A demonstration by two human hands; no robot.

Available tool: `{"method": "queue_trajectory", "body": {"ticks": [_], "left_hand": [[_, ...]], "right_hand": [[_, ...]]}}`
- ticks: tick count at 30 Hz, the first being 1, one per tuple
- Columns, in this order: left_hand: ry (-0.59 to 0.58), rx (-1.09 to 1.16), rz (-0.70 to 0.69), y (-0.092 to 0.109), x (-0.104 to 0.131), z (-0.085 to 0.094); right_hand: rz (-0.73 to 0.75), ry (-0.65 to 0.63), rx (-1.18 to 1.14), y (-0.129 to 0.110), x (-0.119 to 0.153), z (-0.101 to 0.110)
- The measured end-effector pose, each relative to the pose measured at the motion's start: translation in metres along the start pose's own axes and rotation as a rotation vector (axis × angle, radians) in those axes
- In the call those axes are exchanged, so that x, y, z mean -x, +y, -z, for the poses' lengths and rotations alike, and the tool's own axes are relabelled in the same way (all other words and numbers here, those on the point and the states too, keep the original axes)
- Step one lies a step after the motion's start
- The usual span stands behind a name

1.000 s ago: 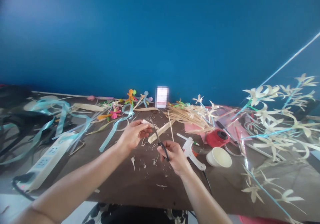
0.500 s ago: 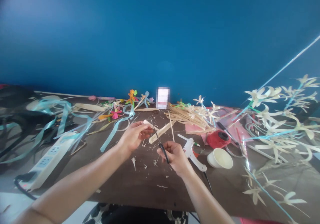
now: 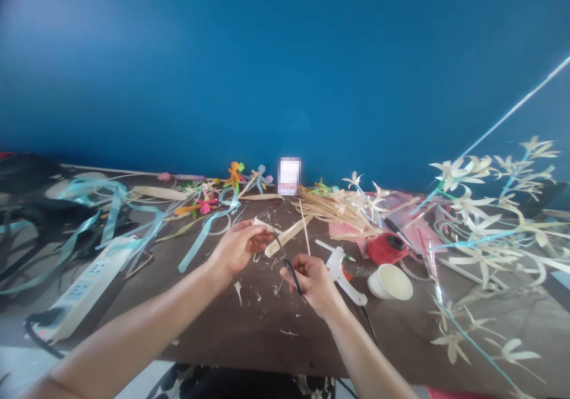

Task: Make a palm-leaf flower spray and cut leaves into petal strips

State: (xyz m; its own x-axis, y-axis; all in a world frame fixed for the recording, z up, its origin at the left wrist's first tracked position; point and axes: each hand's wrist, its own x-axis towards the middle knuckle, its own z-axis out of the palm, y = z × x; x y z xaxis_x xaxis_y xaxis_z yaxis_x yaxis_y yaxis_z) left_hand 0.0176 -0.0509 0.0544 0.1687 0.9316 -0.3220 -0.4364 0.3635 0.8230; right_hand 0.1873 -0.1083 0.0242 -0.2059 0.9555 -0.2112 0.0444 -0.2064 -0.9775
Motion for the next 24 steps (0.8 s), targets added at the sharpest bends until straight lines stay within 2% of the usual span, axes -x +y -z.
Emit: {"method": "queue_trajectory", "body": {"ticks": [6, 11, 24], "left_hand": [[-0.017, 0.012, -0.01, -0.003, -0.001, 0.003], [-0.02, 0.033, -0.02, -0.003, 0.003, -0.001], [-0.021, 0.074, -0.044, -0.002, 0.012, -0.006]], "right_hand": [[-0.004, -0.002, -0.005, -0.005, 0.003, -0.001], [-0.007, 0.001, -0.045, -0.007, 0.004, -0.003], [0.017, 0.057, -0.101, 0.0, 0.003, -0.01]]}}
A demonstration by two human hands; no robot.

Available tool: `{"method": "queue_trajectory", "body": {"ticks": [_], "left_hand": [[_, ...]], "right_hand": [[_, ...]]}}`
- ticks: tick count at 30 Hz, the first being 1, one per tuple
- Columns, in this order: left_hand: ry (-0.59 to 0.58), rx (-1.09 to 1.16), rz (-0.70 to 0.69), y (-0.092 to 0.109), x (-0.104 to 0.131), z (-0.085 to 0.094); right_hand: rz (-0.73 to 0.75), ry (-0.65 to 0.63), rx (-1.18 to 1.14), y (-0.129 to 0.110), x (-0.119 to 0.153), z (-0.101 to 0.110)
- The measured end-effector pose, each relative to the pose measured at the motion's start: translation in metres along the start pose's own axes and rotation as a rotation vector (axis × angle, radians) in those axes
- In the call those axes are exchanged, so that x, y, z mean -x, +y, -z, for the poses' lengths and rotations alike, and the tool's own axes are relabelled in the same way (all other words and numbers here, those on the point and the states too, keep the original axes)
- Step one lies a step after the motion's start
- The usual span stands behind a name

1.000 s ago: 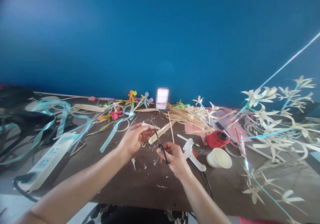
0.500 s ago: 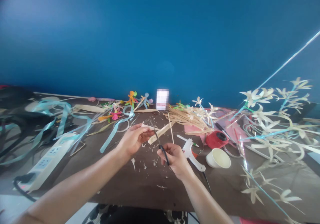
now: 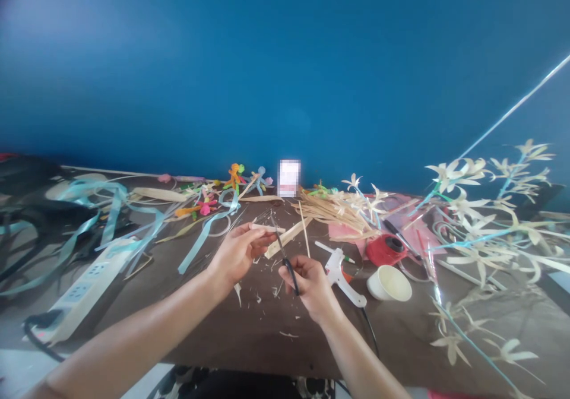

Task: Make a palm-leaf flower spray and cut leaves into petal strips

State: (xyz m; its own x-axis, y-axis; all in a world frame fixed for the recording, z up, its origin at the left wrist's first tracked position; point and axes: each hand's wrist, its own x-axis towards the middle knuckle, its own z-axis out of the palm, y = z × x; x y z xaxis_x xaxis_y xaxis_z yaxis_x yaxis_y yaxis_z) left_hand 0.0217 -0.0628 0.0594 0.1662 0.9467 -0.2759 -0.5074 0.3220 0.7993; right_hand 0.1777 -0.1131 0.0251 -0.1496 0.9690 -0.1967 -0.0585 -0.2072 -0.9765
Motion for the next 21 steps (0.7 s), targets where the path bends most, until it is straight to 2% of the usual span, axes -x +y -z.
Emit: {"method": "queue_trajectory", "body": {"ticks": [11, 21], "left_hand": [[0.003, -0.063, 0.04, 0.004, -0.006, 0.008], [-0.006, -0.18, 0.087, 0.01, -0.005, 0.012]], "right_hand": [[-0.034, -0.046, 0.075, -0.012, 0.001, 0.004], [-0.051, -0.123, 0.126, -0.005, 0.0, 0.016]]}}
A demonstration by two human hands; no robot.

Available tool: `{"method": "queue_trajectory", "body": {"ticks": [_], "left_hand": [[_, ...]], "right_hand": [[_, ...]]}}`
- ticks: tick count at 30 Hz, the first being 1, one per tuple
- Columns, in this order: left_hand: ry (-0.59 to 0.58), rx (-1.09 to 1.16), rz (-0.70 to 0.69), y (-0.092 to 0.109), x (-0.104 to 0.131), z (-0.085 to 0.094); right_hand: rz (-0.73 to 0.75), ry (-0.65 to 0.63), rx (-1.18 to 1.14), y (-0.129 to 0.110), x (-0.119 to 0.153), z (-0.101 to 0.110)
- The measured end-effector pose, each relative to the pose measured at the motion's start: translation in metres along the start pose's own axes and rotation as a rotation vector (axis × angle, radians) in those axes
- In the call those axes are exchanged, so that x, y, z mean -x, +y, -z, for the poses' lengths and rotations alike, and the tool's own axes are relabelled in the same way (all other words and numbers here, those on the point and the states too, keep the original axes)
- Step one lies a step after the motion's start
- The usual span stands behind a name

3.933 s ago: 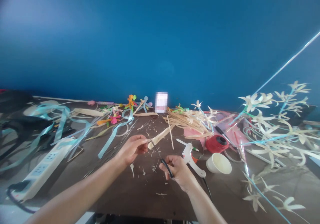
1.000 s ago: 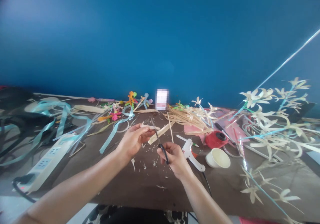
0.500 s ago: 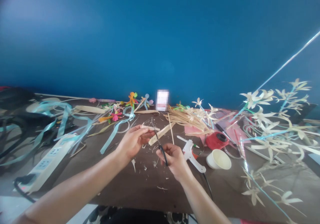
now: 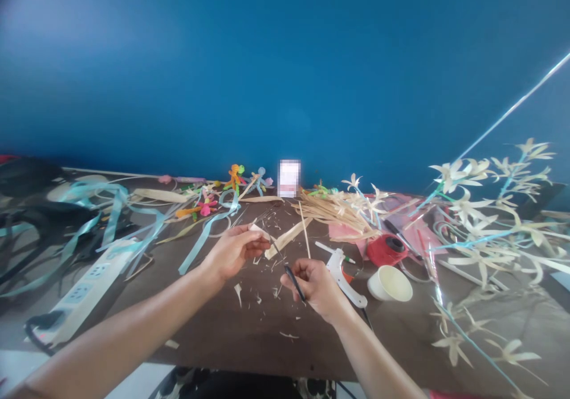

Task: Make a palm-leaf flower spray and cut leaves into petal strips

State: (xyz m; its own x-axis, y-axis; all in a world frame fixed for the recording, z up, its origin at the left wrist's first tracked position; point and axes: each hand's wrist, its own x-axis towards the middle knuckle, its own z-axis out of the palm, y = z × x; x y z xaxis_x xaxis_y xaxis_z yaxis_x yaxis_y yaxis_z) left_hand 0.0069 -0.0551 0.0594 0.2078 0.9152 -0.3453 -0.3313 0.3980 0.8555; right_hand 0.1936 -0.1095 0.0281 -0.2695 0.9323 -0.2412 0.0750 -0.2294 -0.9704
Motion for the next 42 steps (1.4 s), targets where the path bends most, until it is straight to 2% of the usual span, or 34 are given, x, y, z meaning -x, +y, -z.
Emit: {"method": "queue_trajectory", "body": {"ticks": [11, 24, 36, 42], "left_hand": [[-0.055, -0.069, 0.068, 0.004, 0.002, 0.006], [-0.102, -0.055, 0.118, 0.0, 0.002, 0.014], [-0.097, -0.138, 0.099, -0.011, 0.0, 0.021], [-0.088, -0.146, 0.128, -0.017, -0.002, 0.024]], "right_hand": [[-0.067, -0.075, 0.137, -0.002, 0.003, 0.012], [-0.072, -0.072, 0.292, -0.01, 0.008, 0.016], [0.005, -0.016, 0.521, 0.004, 0.007, 0.019], [0.029, -0.031, 0.541, -0.001, 0.004, 0.014]]}}
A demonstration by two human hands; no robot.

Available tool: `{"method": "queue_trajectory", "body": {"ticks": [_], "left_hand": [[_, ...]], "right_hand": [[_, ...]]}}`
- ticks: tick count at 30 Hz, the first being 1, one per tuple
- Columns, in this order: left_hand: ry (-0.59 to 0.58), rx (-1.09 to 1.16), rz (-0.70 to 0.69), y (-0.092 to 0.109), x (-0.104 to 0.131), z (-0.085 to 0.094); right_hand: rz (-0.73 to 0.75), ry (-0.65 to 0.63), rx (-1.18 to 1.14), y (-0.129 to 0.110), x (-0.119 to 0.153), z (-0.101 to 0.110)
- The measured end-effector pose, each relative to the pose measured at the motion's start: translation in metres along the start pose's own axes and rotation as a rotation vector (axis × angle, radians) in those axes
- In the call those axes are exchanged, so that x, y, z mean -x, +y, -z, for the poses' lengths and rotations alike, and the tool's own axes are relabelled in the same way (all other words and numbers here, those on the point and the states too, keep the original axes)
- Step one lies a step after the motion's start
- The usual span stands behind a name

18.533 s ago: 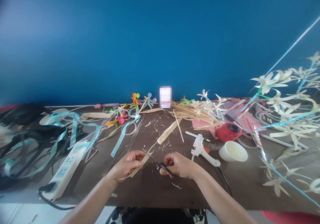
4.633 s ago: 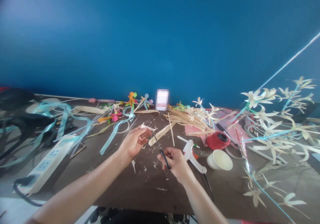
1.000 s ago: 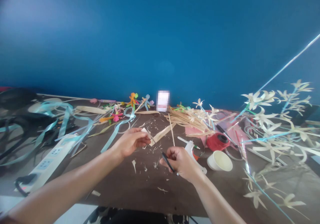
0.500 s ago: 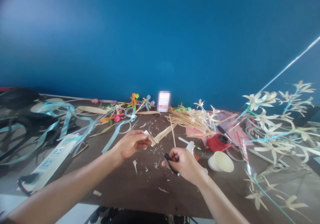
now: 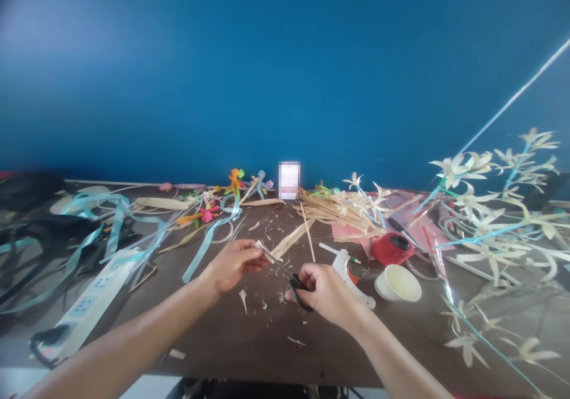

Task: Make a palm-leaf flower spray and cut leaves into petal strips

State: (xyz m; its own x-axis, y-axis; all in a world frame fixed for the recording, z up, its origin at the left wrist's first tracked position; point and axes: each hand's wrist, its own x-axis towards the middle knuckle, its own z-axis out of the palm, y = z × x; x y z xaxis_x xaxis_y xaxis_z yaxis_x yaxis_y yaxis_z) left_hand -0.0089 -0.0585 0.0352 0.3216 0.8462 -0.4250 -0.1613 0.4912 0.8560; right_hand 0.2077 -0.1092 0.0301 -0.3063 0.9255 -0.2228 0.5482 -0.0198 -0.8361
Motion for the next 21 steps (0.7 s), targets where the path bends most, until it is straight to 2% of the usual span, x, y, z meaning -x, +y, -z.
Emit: {"method": "queue_trajectory", "body": {"ticks": [12, 21], "left_hand": [[-0.039, -0.031, 0.024, -0.0055, -0.004, 0.0047], [-0.047, -0.08, 0.052, -0.0057, 0.0014, 0.004]], "right_hand": [[0.013, 0.029, 0.079, 0.0007, 0.0021, 0.0017], [0.043, 0.036, 0.168, -0.0065, 0.0023, 0.0043]]}}
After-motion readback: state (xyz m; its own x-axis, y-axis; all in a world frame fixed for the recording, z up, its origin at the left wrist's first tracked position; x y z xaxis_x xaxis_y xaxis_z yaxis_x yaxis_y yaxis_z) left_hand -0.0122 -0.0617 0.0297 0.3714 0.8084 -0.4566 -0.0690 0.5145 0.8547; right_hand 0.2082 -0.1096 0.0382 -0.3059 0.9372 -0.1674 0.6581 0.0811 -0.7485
